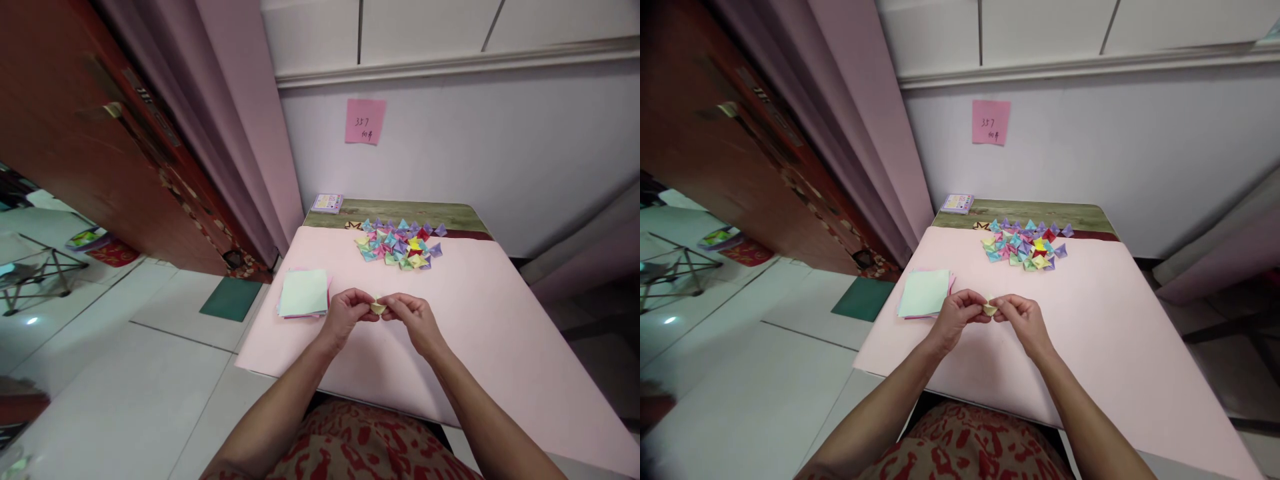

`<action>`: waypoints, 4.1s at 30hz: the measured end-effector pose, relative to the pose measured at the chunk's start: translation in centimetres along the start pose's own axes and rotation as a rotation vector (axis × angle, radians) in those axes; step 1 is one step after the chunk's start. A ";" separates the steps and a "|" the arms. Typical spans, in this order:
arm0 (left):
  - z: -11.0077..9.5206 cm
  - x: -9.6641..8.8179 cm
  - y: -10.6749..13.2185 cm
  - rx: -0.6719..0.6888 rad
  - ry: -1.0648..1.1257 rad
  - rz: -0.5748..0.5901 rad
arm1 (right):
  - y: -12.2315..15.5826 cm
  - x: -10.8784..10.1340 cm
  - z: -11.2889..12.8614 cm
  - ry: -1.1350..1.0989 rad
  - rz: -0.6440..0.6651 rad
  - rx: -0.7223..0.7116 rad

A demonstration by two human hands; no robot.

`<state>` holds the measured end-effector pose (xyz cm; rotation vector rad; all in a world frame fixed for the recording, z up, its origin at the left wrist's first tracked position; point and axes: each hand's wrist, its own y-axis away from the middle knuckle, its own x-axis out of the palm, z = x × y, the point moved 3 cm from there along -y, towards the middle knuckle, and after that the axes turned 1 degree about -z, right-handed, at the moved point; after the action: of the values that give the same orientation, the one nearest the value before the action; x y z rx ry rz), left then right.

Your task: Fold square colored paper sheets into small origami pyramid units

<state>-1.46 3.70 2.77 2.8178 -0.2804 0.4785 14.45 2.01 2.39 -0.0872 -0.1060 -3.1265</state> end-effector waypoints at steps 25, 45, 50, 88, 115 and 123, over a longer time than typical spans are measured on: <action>0.6 0.1 0.6 0.553 -1.060 0.093 | 0.9 0.0 -0.3 0.849 -0.029 -0.432; 5.3 -3.9 -2.3 -0.109 -0.470 -0.282 | -0.9 -2.5 -6.4 -0.004 -0.199 0.545; 5.1 -5.4 -1.7 0.068 -0.617 -0.319 | -0.5 -4.4 -8.0 -0.036 -0.295 0.307; 6.8 -3.4 -1.8 0.383 -1.064 -0.012 | 2.2 -0.2 -7.8 1.239 0.056 -0.633; 6.5 -2.6 -2.9 0.171 -1.169 -0.029 | 2.8 0.3 -8.0 1.252 0.082 -0.466; 6.3 -2.2 -3.2 0.196 -1.225 -0.001 | 2.9 0.5 -7.6 1.291 0.119 -0.487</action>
<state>-0.93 5.16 -4.41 2.8877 -0.4505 -1.3341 13.60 -1.43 -5.01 1.7112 0.6107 -2.3811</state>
